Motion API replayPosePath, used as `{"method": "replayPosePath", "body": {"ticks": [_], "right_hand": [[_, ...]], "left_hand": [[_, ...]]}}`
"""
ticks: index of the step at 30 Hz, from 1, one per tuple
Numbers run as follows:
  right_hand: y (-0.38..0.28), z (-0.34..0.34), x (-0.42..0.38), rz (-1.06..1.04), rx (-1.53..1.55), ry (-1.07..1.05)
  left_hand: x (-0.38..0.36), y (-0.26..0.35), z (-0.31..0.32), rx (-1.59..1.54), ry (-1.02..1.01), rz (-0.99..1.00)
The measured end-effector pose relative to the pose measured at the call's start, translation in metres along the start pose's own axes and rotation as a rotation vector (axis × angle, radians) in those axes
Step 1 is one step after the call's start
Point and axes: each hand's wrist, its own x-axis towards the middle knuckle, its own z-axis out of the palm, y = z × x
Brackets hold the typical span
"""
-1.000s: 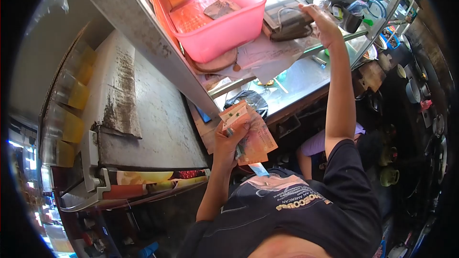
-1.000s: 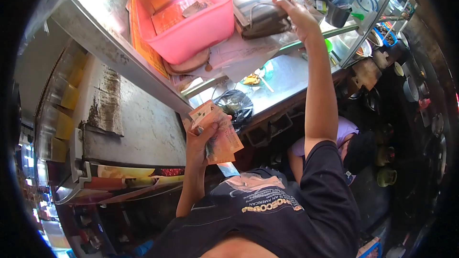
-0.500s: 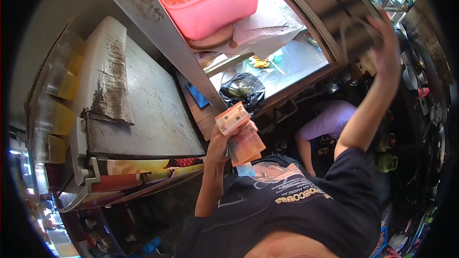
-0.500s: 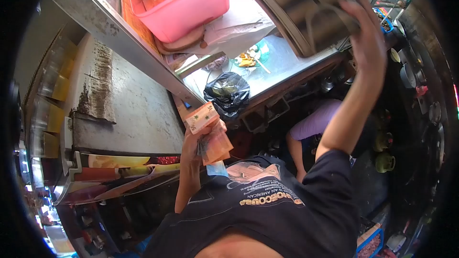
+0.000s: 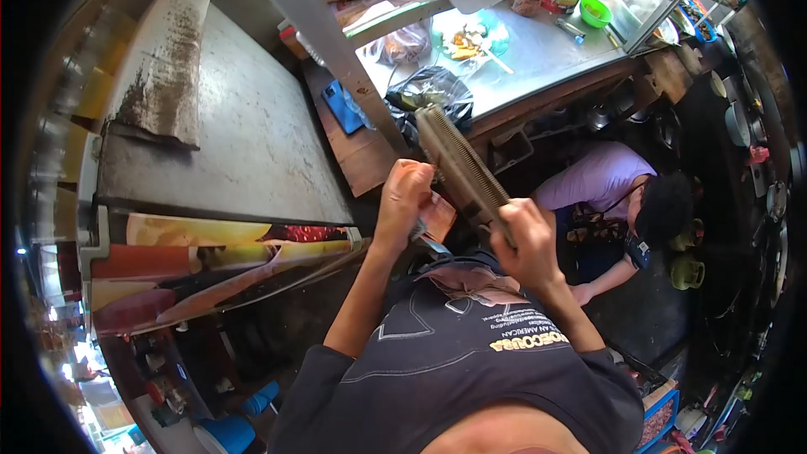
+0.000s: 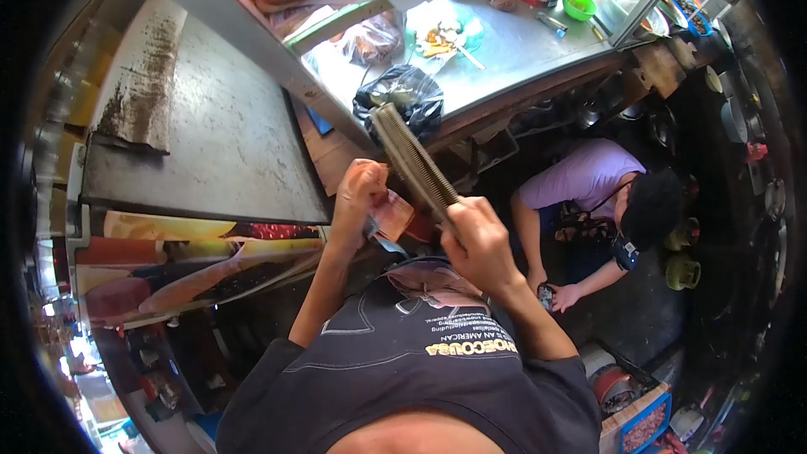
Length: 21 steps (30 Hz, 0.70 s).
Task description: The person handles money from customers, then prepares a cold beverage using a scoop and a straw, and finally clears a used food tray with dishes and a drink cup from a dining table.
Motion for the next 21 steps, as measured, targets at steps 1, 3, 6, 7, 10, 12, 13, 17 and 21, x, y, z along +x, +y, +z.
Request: {"method": "replayPosePath", "body": {"ticks": [1, 3, 6, 7, 10, 12, 13, 17, 21], "right_hand": [[0.002, 0.013, -0.005, -0.058, 0.019, -0.022], [0.006, 0.040, -0.020, -0.126, 0.046, -0.069], [0.017, 0.080, -0.026, -0.198, 0.043, -0.086], [0.024, 0.099, -0.026, -0.204, 0.058, -0.099], [0.033, 0.138, -0.020, -0.235, 0.087, -0.165], [0.031, 0.145, -0.014, -0.164, 0.136, -0.218], [0.027, 0.142, -0.010, -0.084, 0.184, -0.256], [0.034, 0.135, -0.002, 0.093, 0.264, -0.251], [0.062, 0.132, 0.013, 0.000, 0.034, -0.093]], "left_hand": [[-0.013, 0.003, 0.005, -0.011, -0.009, -0.026], [-0.023, -0.014, 0.006, 0.093, 0.170, 0.094], [-0.032, -0.024, -0.008, 0.112, 0.325, 0.179], [-0.032, -0.031, -0.015, 0.159, 0.385, 0.240], [-0.017, -0.054, -0.059, 0.184, 0.456, 0.109], [-0.008, -0.064, -0.068, 0.265, 0.522, 0.196], [-0.008, -0.064, -0.070, 0.331, 0.541, 0.219], [-0.008, -0.072, -0.086, 0.518, 0.575, 0.237], [-0.010, -0.066, -0.095, 0.548, 0.563, 0.216]]}}
